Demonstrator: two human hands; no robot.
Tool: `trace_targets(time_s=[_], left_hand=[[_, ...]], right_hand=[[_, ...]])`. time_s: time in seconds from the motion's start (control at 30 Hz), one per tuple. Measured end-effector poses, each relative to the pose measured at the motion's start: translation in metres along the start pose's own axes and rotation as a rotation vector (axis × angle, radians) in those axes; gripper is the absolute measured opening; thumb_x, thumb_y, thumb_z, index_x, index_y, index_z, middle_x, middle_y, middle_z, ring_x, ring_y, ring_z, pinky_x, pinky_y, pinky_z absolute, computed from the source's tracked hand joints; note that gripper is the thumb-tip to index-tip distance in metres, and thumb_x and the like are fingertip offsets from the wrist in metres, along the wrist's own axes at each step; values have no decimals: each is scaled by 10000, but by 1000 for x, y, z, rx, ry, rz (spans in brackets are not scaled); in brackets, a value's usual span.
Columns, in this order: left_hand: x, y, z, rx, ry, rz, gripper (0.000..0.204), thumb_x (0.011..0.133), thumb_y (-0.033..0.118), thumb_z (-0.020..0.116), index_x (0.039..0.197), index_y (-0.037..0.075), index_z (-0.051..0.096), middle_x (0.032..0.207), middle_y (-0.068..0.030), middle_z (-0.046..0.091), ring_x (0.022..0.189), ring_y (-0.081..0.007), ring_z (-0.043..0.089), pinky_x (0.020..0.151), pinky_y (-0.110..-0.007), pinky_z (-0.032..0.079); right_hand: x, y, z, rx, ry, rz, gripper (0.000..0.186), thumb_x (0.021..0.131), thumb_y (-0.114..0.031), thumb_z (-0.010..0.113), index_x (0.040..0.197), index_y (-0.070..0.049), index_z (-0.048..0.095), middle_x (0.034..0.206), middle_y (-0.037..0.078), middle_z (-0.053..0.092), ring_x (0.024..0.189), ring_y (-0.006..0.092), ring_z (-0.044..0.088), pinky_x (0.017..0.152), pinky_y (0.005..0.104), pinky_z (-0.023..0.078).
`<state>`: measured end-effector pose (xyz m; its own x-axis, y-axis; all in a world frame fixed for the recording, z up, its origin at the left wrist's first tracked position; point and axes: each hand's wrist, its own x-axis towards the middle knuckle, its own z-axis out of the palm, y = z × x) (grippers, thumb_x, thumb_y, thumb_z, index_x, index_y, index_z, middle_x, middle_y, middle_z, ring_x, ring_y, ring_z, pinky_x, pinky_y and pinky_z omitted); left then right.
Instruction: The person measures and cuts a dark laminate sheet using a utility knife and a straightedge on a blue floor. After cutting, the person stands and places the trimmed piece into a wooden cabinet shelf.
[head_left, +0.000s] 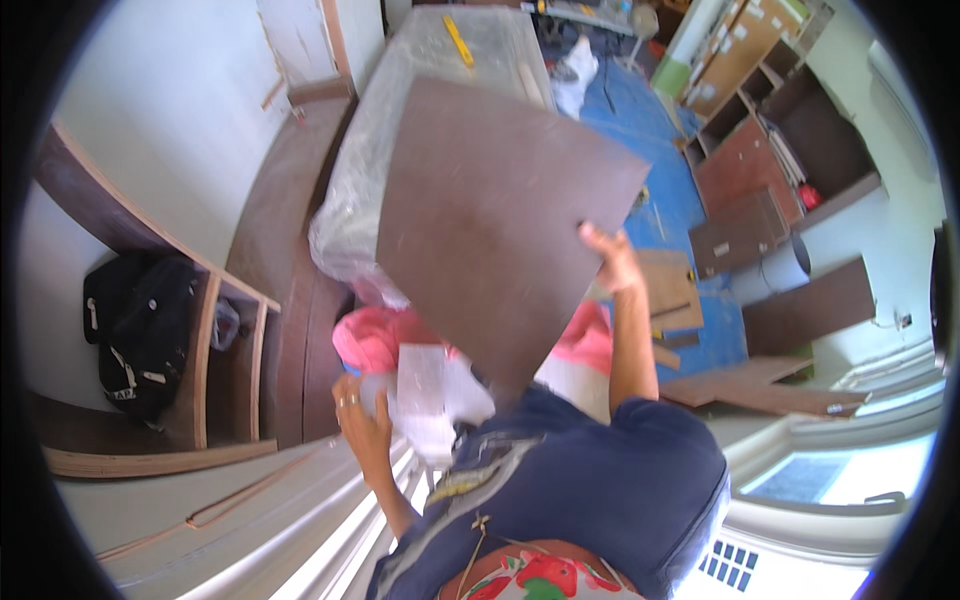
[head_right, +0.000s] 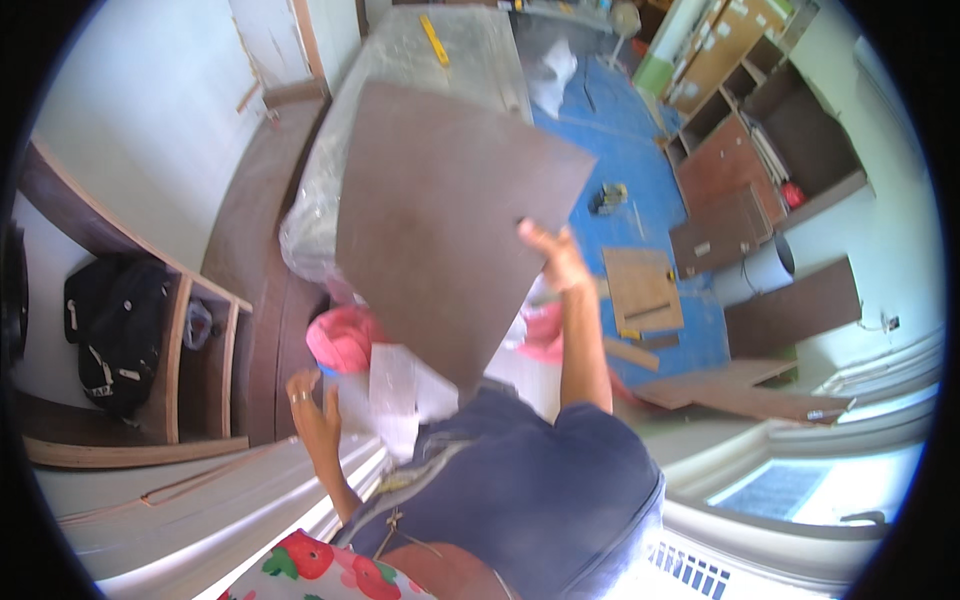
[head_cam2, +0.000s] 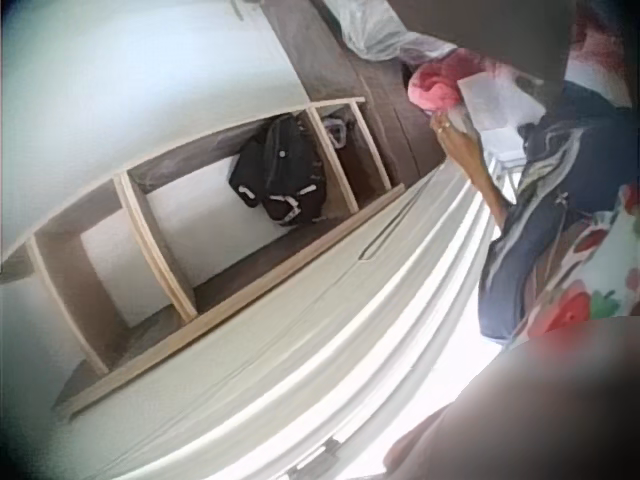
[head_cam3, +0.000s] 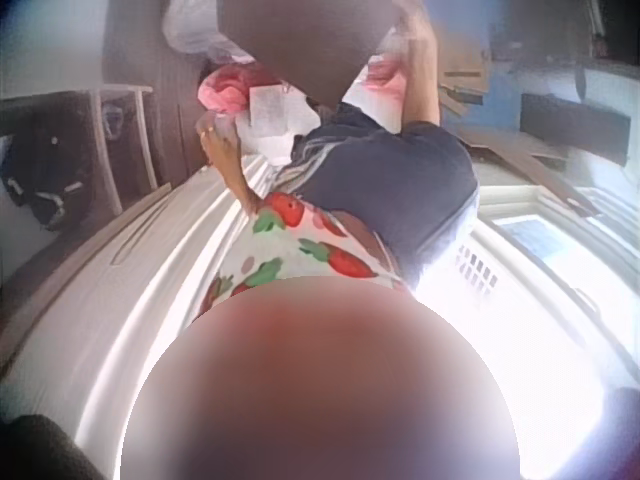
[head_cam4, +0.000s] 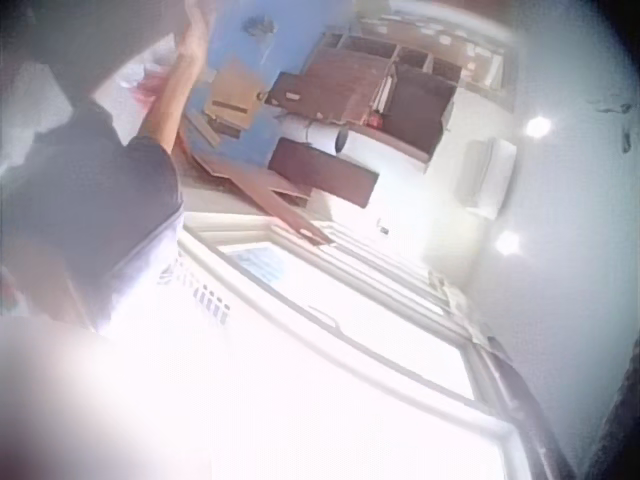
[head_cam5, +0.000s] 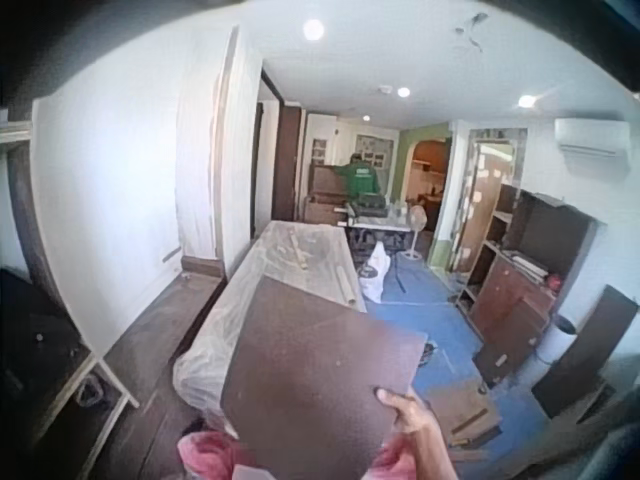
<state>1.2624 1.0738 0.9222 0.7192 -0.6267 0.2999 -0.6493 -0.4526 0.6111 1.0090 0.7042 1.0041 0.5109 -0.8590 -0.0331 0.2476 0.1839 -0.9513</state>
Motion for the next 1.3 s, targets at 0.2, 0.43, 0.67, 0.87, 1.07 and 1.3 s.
trace_targets(time_s=[0.2,0.43,0.67,0.87,1.07,1.3], left_hand=[[4,33,33,-68,-200,173,432,855,137,748,1255,63,602,1315,-175,568,1208,-375,560,989,-482,440],[18,109,109,-7,-604,298,467,851,145,754,1280,65,588,1256,-194,595,1159,-404,584,954,-483,461],[26,219,222,-45,-817,525,499,859,176,752,1313,63,576,1238,-211,608,1116,-428,606,914,-486,490],[20,307,305,3,-1088,644,526,874,289,745,1324,72,581,1235,-209,626,1111,-434,610,906,-501,490],[46,345,365,-48,-1261,807,545,860,286,756,1328,67,582,1282,-208,605,1095,-438,621,903,-504,502],[114,357,467,-78,-1250,951,595,825,326,774,1325,69,582,1220,-203,638,1122,-390,635,930,-487,508]], right_hand=[[-23,3,-137,192,276,-184,580,900,-195,765,1393,-28,509,1267,113,620,1164,266,607,975,426,524],[-59,47,-259,331,503,-191,561,908,-168,742,1407,-74,504,1283,81,615,1188,253,594,1005,435,503],[-52,138,-402,703,924,-204,388,964,-106,645,1320,-8,526,1268,132,614,1180,294,605,980,461,533],[-58,205,-467,934,1145,-93,334,1051,-162,472,1317,40,471,1252,175,595,1121,335,629,931,532,592],[-82,257,-522,1155,1548,-142,301,1047,-159,456,1249,56,509,1228,228,592,1126,363,624,904,466,628],[-130,298,-560,671,1582,23,335,1014,-180,474,1182,86,587,1150,191,654,1136,331,614,993,453,544]])
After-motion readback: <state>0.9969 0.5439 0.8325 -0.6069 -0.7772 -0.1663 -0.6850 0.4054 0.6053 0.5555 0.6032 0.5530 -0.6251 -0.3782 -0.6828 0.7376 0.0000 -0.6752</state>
